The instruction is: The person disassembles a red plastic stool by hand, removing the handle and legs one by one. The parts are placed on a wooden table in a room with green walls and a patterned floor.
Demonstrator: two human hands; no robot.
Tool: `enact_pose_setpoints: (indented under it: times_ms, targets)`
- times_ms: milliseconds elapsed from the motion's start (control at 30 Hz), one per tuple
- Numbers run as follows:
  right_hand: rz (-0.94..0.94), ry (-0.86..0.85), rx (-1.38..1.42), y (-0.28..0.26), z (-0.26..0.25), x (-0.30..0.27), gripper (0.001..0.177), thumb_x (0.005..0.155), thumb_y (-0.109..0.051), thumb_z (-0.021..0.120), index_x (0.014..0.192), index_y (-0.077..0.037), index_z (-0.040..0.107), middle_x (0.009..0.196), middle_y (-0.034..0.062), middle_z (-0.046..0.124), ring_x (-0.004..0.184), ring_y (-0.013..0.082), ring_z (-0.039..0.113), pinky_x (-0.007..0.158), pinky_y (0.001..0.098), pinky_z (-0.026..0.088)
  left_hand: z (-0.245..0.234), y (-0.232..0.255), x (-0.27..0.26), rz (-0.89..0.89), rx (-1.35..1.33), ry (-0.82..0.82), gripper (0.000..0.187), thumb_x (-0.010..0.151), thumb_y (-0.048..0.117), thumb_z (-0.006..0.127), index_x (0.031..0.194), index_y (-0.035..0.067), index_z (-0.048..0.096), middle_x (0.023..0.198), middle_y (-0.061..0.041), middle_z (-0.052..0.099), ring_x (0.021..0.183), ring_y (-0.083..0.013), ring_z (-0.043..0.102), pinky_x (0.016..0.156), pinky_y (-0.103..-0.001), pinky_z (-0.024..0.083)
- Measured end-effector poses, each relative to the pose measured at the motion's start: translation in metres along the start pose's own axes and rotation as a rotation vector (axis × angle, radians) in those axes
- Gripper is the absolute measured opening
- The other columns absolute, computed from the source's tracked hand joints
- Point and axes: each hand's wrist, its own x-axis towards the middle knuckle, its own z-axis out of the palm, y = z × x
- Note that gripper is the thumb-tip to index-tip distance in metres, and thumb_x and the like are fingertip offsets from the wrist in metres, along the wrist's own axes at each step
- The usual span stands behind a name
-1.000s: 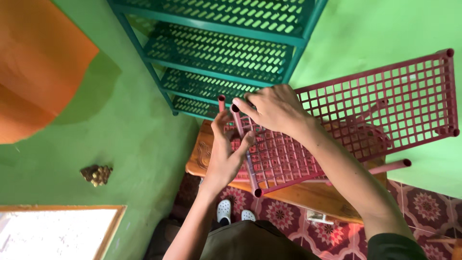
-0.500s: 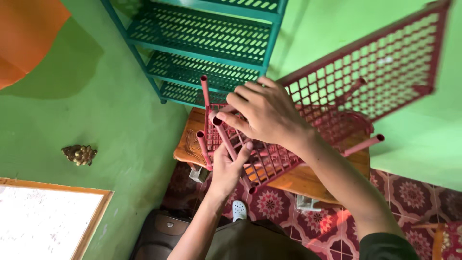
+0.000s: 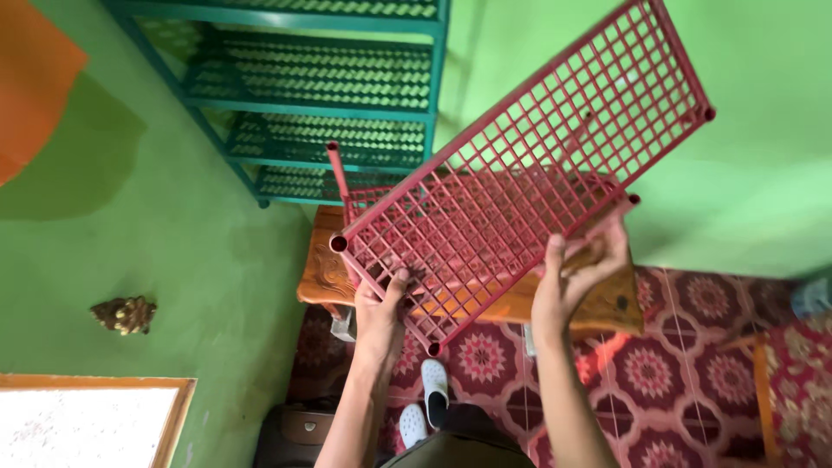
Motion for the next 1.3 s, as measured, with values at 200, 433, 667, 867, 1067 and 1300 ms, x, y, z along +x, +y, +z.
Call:
enact_pose_setpoints:
  times_ms: [200, 433, 667, 867, 1067, 1300]
  targets:
    - [0.508, 0.158, 0.39, 0.036, -0.043, -0.039, 0.068, 0.104, -0.021, 0.066, 0.158, -0.019, 0.024, 0.147, 0.0035, 0.05, 0.136, 0.0184, 0.049, 0.115, 0.0432, 0.042, -0.005, -0.04, -0.019, -0.137, -0.157, -0.097, 0.043, 0.092, 0.005, 0.069, 0.133, 0.003, 0.059, 0.121, -0.008, 0.07, 0.113, -0.0225, 0.067, 0.103, -0.044, 0.053]
    - [0.545, 0.219, 0.5, 0.022, -0.093, -0.033, 0.049, 0.1, -0.024, 0.072, 0.143, -0.018, 0.049, 0.133, 0.0006, 0.059, 0.125, 0.0176, 0.058, 0.108, 0.0466, 0.054, -0.009, -0.085, -0.042, -0.316, -0.194, -0.27, 0.053, 0.093, 0.001, 0.073, 0.141, 0.001, 0.051, 0.133, -0.013, 0.064, 0.124, -0.0264, 0.062, 0.112, -0.046, 0.049]
    - [0.611, 0.257, 0.511, 0.049, -0.191, -0.016, 0.053, 0.097, -0.036, 0.074, 0.141, -0.015, 0.052, 0.131, 0.0061, 0.066, 0.121, 0.0189, 0.065, 0.105, 0.0405, 0.056, -0.01, -0.126, -0.054, -0.458, -0.369, -0.188, 0.053, 0.096, 0.033, 0.068, 0.139, 0.006, 0.054, 0.131, -0.017, 0.065, 0.121, -0.0301, 0.064, 0.105, -0.049, 0.052]
    - [0.683, 0.29, 0.38, 0.095, -0.287, 0.0, 0.052, 0.099, -0.027, 0.075, 0.144, -0.012, 0.055, 0.137, 0.0013, 0.064, 0.127, 0.0141, 0.064, 0.111, 0.0411, 0.054, -0.001, -0.197, -0.053, -0.514, -0.207, -0.071, 0.062, 0.094, 0.05, 0.062, 0.139, 0.007, 0.057, 0.13, -0.011, 0.069, 0.116, -0.0257, 0.067, 0.1, -0.046, 0.056]
    - [0.957, 0.31, 0.289, 0.147, -0.341, -0.017, 0.051, 0.096, -0.034, 0.069, 0.14, -0.013, 0.052, 0.125, 0.0044, 0.062, 0.122, 0.0203, 0.063, 0.109, 0.0491, 0.047, -0.017, -0.301, -0.057, -0.507, -0.029, 0.063, 0.055, 0.099, 0.047, 0.061, 0.136, 0.006, 0.061, 0.127, -0.008, 0.069, 0.112, -0.0214, 0.067, 0.096, -0.041, 0.057]
    - [1.232, 0.186, 0.168, 0.248, -0.378, -0.044, 0.087, 0.098, -0.016, 0.068, 0.16, -0.026, 0.009, 0.126, 0.0019, 0.058, 0.124, 0.0159, 0.058, 0.116, 0.0467, 0.037, -0.057, -0.374, -0.052, -0.419, -0.105, 0.208, 0.027, 0.101, 0.032, 0.055, 0.115, 0.012, 0.065, 0.11, -0.002, 0.071, 0.099, -0.0166, 0.067, 0.089, -0.035, 0.054]
